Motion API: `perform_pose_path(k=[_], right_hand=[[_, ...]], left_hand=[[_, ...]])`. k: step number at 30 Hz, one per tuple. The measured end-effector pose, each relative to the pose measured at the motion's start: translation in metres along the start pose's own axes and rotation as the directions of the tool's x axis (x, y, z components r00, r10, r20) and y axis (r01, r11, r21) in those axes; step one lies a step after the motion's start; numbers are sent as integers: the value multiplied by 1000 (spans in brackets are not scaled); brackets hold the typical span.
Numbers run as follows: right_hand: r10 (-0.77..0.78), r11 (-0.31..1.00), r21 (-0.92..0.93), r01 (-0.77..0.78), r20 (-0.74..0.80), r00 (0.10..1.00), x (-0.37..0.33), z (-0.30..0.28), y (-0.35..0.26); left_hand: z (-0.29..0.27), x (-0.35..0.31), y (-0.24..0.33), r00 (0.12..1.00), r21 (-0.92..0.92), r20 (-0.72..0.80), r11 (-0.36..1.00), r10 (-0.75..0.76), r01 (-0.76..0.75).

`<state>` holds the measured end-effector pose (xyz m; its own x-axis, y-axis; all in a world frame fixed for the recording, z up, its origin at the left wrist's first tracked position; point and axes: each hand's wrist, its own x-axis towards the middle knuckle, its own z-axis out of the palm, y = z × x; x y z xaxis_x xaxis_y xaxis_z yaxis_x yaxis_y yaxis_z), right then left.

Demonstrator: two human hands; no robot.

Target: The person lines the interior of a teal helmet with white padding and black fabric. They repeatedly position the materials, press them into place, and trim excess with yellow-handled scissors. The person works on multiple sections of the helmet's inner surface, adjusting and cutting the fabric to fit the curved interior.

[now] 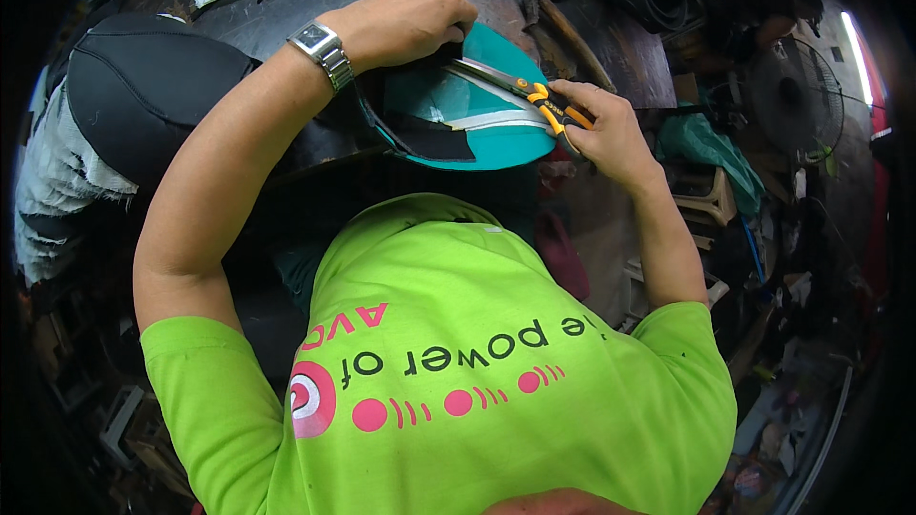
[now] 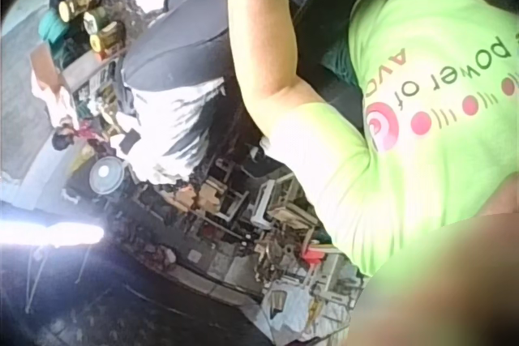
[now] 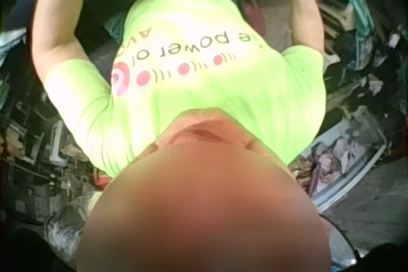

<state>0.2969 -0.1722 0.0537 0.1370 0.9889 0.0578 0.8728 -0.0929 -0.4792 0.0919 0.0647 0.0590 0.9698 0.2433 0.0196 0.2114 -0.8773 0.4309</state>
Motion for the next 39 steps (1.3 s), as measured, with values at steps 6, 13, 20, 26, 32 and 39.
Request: perform_pose_path(k=[6,13,20,26,32,39], right_hand=[[86,990,109,-87,14,996,-3,3,5],[19,999,28,-18,-48,999,-3,5,2],[-12,999,-36,11,-15,1000,-2,5,7],[28,987,155,-31,19,999,0,6,9],[204,929,269,-254,199,959,1,3,13],[185,815,444,-373,411,893,16,-7,28]], left_hand=[[-2,1,2,1000,4,7,1000,-17,17],[-2,1,1,1000,10,8,1000,-15,15],[-2,0,0,1000,30,-11,999,16,-16],[2,2,-2,1000,34,-19,999,7,-7],[3,3,-2,1000,32,-13,999,15,-15],[2,4,-1,999,38,21,998,44,-45]])
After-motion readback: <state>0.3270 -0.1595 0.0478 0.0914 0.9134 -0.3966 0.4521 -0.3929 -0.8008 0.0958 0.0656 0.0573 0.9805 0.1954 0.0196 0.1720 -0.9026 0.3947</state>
